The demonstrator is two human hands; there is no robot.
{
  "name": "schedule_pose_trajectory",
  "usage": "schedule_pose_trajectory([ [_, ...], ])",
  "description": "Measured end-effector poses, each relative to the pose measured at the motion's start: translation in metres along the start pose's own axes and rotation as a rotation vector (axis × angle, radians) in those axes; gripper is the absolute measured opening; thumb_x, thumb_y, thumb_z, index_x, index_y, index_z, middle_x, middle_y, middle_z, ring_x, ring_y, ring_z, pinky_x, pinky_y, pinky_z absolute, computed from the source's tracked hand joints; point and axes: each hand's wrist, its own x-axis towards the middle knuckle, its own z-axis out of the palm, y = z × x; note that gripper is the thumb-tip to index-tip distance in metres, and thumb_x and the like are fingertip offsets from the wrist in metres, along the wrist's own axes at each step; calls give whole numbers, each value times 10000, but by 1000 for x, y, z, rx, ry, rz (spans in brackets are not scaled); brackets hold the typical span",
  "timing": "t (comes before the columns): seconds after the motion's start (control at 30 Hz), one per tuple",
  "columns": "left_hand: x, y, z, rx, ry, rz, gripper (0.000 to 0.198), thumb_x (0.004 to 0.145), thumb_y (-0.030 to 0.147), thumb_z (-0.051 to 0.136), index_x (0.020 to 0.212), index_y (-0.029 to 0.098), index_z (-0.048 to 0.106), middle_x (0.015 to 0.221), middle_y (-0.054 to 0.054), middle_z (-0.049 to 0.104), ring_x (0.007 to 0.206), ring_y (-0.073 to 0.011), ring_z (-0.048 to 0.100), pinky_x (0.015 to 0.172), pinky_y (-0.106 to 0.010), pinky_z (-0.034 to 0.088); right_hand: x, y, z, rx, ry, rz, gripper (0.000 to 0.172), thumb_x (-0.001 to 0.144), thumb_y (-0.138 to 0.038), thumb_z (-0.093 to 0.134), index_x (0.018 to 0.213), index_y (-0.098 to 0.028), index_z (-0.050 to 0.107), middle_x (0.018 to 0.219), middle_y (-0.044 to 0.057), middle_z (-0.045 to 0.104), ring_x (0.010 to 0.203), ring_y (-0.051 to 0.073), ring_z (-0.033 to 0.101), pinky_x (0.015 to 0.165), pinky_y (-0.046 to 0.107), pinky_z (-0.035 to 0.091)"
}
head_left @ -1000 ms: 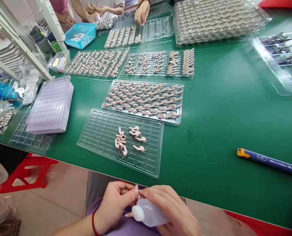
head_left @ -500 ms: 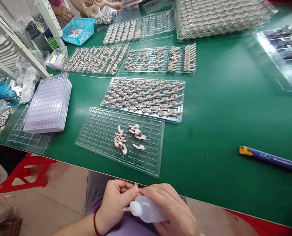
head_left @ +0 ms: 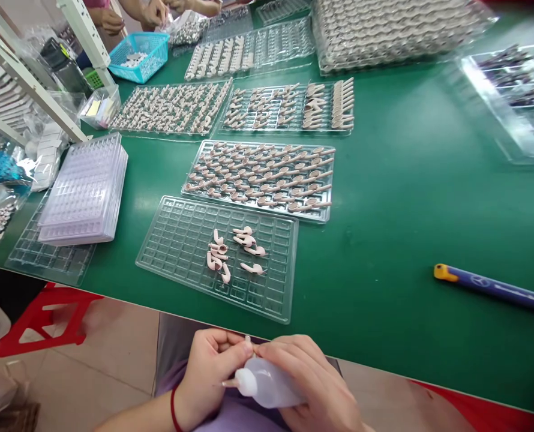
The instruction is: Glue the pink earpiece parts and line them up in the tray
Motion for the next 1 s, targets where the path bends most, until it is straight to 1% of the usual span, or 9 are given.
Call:
schedule_pose_trajectory([
  [0.2, 2, -4, 0, -51, -7, 46, 377, 598, 451, 877, 639, 103, 738, 568, -23, 632, 484, -76, 455, 470, -200, 347, -2, 2, 2, -22, 16, -1, 450, 780, 30, 532, 1142, -229, 593, 793, 54, 723, 674, 189, 658, 614, 312, 544],
  [0.33, -4, 3, -7, 91, -66, 79, 323, 679, 439, 834, 706, 125, 763, 617, -38, 679, 543, -113, 555, 519, -211, 439, 2, 2, -7, 41, -25, 14, 382, 805, -5, 533, 1092, -244, 614, 795, 42, 715, 681, 179, 669, 611, 276, 558],
  [0.4, -10, 11, -11, 300, -86, 274, 232, 749, 373, 798, 749, 142, 777, 674, -55, 716, 609, -140, 620, 582, -226, 491, 3, 0, -15, 139, -56, 112, 312, 814, -69, 604, 1062, -259, 602, 792, 23, 698, 659, 163, 666, 574, 237, 553],
  [0.53, -22, 32, -14, 761, -75, 970, 100, 858, 214, 709, 904, 147, 766, 759, -69, 725, 680, -146, 656, 648, -224, 526, 3, -4, -25, 251, 38, 383, 243, 811, -205, 715, 1003, -287, 592, 789, -11, 685, 656, 148, 671, 588, 207, 563],
  [0.57, -24, 36, -14, 845, -69, 1098, 109, 875, 188, 687, 950, 141, 750, 763, -68, 718, 672, -144, 648, 637, -226, 527, 4, -5, -25, 249, 69, 425, 229, 807, -222, 726, 987, -286, 599, 786, -12, 689, 659, 149, 676, 597, 205, 568],
  [0.63, -27, 43, -13, 979, -48, 1265, 136, 884, 144, 664, 1010, 133, 716, 768, -66, 708, 660, -147, 625, 616, -239, 520, 4, -5, -25, 240, 100, 469, 224, 790, -236, 748, 963, -282, 615, 782, -14, 697, 654, 146, 682, 598, 195, 572],
  [0.77, -29, 48, -12, 1104, -31, 1391, 178, 877, 108, 661, 1055, 117, 675, 774, -68, 705, 640, -154, 585, 577, -263, 493, 5, -10, -22, 280, 146, 534, 208, 771, -275, 770, 928, -285, 635, 773, -24, 693, 646, 128, 670, 594, 170, 558],
  [0.9, -31, 48, -11, 1134, -32, 1414, 180, 876, 101, 660, 1056, 110, 666, 764, -67, 702, 624, -152, 566, 555, -266, 473, 6, -18, -17, 352, 250, 677, 215, 765, -381, 778, 895, -281, 641, 772, -23, 668, 663, 127, 636, 619, 182, 539],
  [1.0, -32, 48, -10, 1140, -30, 1401, 186, 872, 107, 666, 1058, 114, 668, 767, -66, 703, 621, -152, 564, 556, -268, 474, 8, -24, -15, 379, 270, 714, 237, 751, -419, 786, 876, -275, 644, 761, -22, 658, 660, 129, 623, 622, 191, 530],
])
